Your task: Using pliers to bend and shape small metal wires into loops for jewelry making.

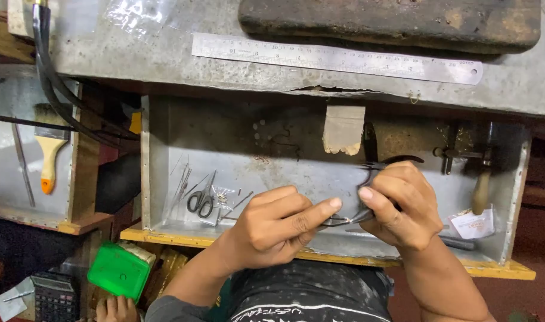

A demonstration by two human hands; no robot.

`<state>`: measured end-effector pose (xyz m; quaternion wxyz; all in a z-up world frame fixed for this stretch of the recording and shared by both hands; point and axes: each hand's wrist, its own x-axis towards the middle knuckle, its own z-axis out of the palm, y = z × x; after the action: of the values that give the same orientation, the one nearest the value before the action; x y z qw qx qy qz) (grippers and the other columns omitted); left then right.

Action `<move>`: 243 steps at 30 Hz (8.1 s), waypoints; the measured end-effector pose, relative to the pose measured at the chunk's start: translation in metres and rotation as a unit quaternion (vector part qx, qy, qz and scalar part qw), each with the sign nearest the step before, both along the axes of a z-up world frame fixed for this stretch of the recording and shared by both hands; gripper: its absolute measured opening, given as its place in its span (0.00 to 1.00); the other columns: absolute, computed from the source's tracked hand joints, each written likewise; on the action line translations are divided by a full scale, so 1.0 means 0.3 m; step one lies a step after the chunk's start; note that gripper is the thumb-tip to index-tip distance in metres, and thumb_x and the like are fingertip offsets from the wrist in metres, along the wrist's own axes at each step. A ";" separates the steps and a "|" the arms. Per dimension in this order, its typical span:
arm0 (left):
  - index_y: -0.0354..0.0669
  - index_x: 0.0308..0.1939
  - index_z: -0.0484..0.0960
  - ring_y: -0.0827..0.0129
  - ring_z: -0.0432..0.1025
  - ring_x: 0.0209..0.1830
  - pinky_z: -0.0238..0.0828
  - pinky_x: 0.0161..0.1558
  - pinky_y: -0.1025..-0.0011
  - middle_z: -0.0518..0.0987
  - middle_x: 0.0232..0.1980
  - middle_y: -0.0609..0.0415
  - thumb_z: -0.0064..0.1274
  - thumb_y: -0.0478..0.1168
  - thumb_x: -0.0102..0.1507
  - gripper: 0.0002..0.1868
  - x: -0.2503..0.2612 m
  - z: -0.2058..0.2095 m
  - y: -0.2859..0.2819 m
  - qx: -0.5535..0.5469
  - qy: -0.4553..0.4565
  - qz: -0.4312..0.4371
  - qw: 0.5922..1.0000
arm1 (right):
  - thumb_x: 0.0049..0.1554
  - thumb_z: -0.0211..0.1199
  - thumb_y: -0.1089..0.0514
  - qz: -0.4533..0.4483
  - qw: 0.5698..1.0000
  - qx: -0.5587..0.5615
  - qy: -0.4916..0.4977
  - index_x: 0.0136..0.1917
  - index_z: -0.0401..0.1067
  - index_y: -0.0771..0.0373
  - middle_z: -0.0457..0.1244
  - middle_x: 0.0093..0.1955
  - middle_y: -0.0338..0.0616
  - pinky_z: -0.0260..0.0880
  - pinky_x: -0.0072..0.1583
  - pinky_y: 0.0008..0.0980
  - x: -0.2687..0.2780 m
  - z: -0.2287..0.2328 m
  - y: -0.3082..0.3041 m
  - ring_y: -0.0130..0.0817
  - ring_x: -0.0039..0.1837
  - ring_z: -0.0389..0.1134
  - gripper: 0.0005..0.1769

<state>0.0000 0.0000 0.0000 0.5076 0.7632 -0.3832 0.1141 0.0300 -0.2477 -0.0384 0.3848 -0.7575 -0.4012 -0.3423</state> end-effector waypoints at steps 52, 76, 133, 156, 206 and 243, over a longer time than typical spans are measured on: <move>0.38 0.42 0.82 0.61 0.80 0.39 0.81 0.43 0.69 0.84 0.40 0.49 0.66 0.33 0.61 0.09 0.172 0.117 -0.064 -0.231 -0.043 0.113 0.965 | 0.46 0.58 0.70 -0.188 0.766 -0.479 0.386 0.66 0.76 0.55 0.71 0.44 0.58 0.69 0.51 0.57 0.041 -0.436 -0.430 0.64 0.48 0.71 0.34; 0.41 0.34 0.88 0.60 0.82 0.33 0.79 0.35 0.66 0.88 0.35 0.52 0.61 0.35 0.66 0.06 0.214 -0.039 -0.086 -0.263 -0.164 0.137 0.941 | 0.52 0.50 0.84 0.032 0.979 0.059 0.192 0.46 0.79 0.78 0.70 0.40 0.62 0.76 0.42 0.53 0.043 0.018 0.095 0.60 0.37 0.72 0.18; 0.38 0.38 0.83 0.57 0.75 0.36 0.78 0.45 0.60 0.83 0.40 0.49 0.54 0.34 0.70 0.07 0.172 -0.025 -0.086 -0.345 0.235 -0.124 0.900 | 0.57 0.63 0.72 0.200 0.913 0.177 0.310 0.27 0.74 0.67 0.60 0.26 0.48 0.59 0.26 0.33 0.015 -0.162 0.044 0.40 0.24 0.53 0.16; 0.31 0.43 0.81 0.52 0.81 0.43 0.82 0.49 0.59 0.83 0.44 0.43 0.54 0.30 0.69 0.03 0.191 -0.058 -0.050 -0.272 0.095 -0.091 0.953 | 0.58 0.63 0.46 -0.206 0.626 -0.473 0.585 0.54 0.83 0.49 0.76 0.51 0.42 0.68 0.51 0.43 0.203 -0.080 -0.170 0.51 0.53 0.75 0.15; 0.46 0.51 0.80 0.48 0.76 0.39 0.71 0.33 0.53 0.80 0.42 0.46 0.45 0.28 0.52 0.24 0.405 -0.507 0.099 0.397 0.303 0.057 0.865 | 0.69 0.62 0.66 -0.014 0.887 0.301 0.350 0.53 0.67 0.68 0.62 0.45 0.54 0.77 0.44 0.33 0.039 -0.146 -0.034 0.36 0.39 0.66 0.04; 0.34 0.44 0.71 0.78 0.66 0.22 0.68 0.29 0.77 0.71 0.22 0.58 0.46 0.34 0.71 0.05 0.220 -0.194 -0.057 -0.266 0.415 -0.163 0.855 | 0.60 0.66 0.68 0.028 0.955 0.238 0.178 0.37 0.72 0.73 0.63 0.35 0.57 0.74 0.36 0.38 -0.005 -0.086 0.139 0.43 0.32 0.69 0.10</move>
<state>0.0659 -0.0171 -0.0581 0.8142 0.5025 -0.2111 -0.2001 0.0286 -0.2058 -0.0642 0.6283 -0.6811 -0.2543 -0.2768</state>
